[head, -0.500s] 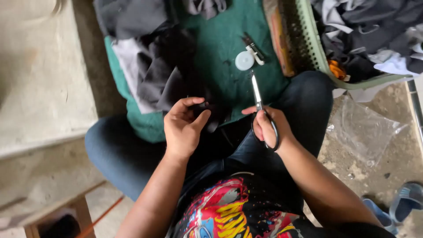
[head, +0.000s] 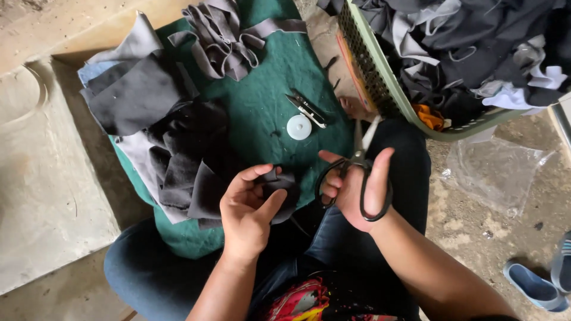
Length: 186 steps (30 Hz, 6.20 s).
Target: The person sits cross-legged and uses scissors to cut a piece of dark gray fabric. They trim the edges and shape the fabric, occasionally adjusting its position on their lap.
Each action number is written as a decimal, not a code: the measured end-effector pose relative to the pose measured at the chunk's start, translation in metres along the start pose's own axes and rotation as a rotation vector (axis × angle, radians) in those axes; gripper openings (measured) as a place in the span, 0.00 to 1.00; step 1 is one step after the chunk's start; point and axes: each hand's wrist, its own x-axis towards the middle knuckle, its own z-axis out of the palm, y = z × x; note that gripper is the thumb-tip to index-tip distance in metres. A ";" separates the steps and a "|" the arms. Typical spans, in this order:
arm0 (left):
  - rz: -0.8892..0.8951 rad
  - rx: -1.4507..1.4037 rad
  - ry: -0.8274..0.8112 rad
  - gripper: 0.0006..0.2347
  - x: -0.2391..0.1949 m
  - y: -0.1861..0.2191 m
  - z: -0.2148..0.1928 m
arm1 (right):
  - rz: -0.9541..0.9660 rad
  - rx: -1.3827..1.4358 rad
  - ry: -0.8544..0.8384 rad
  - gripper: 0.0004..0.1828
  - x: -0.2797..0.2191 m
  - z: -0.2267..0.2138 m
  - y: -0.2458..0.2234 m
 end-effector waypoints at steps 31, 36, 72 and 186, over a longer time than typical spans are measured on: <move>0.516 0.171 -0.660 0.17 -0.103 0.098 -0.049 | -0.428 -0.551 -0.331 0.34 0.085 0.086 0.002; -0.024 -0.009 -0.567 0.12 -0.112 0.084 -0.058 | -0.476 -0.155 -0.746 0.30 0.117 0.129 0.024; 0.225 0.084 0.305 0.15 0.047 0.058 -0.119 | -0.092 -0.698 -0.684 0.42 0.042 0.071 0.042; -0.104 -0.060 0.222 0.09 -0.002 -0.007 -0.066 | -0.642 -1.106 -0.132 0.30 0.017 0.077 0.048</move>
